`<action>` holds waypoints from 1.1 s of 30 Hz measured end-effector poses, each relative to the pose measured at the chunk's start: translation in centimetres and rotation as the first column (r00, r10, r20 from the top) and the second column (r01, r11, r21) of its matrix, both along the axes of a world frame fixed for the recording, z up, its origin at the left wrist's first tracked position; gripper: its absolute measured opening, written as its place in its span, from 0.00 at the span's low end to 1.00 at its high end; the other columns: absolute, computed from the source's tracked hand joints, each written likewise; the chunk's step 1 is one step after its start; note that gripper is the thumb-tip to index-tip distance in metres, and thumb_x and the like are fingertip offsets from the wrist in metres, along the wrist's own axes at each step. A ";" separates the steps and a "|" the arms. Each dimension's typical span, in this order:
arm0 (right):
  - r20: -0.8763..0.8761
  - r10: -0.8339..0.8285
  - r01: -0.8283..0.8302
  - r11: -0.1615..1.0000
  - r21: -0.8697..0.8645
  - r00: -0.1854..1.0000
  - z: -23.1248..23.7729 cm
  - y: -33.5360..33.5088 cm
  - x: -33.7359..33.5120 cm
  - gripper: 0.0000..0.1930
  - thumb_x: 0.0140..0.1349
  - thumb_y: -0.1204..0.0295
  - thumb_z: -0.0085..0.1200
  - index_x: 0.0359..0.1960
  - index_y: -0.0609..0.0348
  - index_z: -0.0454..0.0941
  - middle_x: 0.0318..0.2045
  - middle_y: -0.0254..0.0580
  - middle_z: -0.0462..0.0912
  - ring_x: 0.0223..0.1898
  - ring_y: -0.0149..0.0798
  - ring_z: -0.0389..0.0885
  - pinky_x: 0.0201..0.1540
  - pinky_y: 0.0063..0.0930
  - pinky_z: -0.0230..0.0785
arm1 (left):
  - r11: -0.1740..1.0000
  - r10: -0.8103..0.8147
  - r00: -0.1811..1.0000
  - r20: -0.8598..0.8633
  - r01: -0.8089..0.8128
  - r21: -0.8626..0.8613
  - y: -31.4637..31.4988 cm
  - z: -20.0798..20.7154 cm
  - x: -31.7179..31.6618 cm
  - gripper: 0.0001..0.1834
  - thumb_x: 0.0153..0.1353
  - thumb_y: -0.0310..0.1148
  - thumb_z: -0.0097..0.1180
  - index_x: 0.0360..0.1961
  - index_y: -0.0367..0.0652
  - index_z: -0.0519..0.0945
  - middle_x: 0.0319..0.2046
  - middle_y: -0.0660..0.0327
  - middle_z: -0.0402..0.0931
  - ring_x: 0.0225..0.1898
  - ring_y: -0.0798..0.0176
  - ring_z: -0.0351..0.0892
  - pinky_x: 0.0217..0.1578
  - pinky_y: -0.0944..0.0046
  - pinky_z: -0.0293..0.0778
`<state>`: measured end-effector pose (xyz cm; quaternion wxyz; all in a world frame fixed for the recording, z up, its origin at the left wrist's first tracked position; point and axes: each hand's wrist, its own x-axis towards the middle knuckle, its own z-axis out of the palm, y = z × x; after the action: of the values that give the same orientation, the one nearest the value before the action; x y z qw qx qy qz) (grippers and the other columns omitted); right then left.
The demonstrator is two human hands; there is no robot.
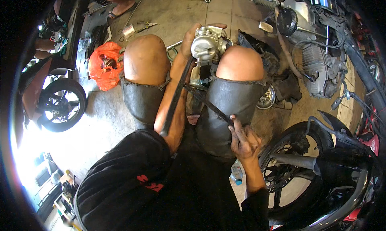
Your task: The person uses a screwdriver to tighten screws on a carburetor assembly while holding it by hand and wiping parts with a cloth.
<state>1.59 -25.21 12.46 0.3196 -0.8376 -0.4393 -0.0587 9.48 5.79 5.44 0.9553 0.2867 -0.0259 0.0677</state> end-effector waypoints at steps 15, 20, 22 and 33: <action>0.067 0.109 -0.115 0.989 0.096 0.992 1.8 -0.5 -1.0 0.20 0.51 0.78 0.63 0.49 0.55 0.80 0.13 0.37 0.66 0.13 0.34 0.66 0.17 0.29 0.62 | 1.000 -0.002 0.997 -0.079 0.002 -0.001 -0.6 0.1 -0.5 0.37 0.65 0.56 0.33 0.51 0.29 0.74 0.40 0.50 0.80 0.37 0.58 0.82 0.39 0.62 0.79; 0.047 0.037 -0.035 0.998 -0.042 0.998 1.0 -0.7 -0.3 0.21 0.51 0.77 0.63 0.49 0.57 0.79 0.16 0.38 0.70 0.14 0.36 0.68 0.18 0.28 0.63 | 0.999 0.018 0.997 -0.079 -0.015 0.038 -0.4 0.2 -0.4 0.35 0.66 0.54 0.30 0.50 0.30 0.75 0.39 0.50 0.80 0.38 0.56 0.82 0.40 0.60 0.80; 0.056 0.133 -0.134 0.991 0.013 0.990 1.8 -1.1 -0.4 0.18 0.54 0.78 0.60 0.49 0.63 0.78 0.21 0.43 0.78 0.17 0.38 0.73 0.21 0.27 0.66 | 1.000 0.002 0.990 -0.139 -0.005 -0.023 -1.0 0.5 -0.5 0.34 0.66 0.52 0.29 0.49 0.30 0.75 0.38 0.50 0.80 0.37 0.56 0.82 0.39 0.60 0.80; 0.056 0.052 -0.055 0.997 0.058 0.997 0.1 -1.0 -1.0 0.21 0.49 0.79 0.64 0.48 0.59 0.80 0.17 0.39 0.73 0.15 0.35 0.69 0.19 0.26 0.65 | 0.990 0.079 0.977 -0.196 -0.053 0.132 -1.7 2.3 -0.4 0.42 0.61 0.62 0.40 0.57 0.28 0.68 0.31 0.54 0.80 0.28 0.63 0.82 0.25 0.67 0.80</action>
<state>0.61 -26.23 12.58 0.3336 -0.8137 -0.4682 -0.0857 9.05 4.11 7.70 0.9303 0.3523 0.0761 0.0683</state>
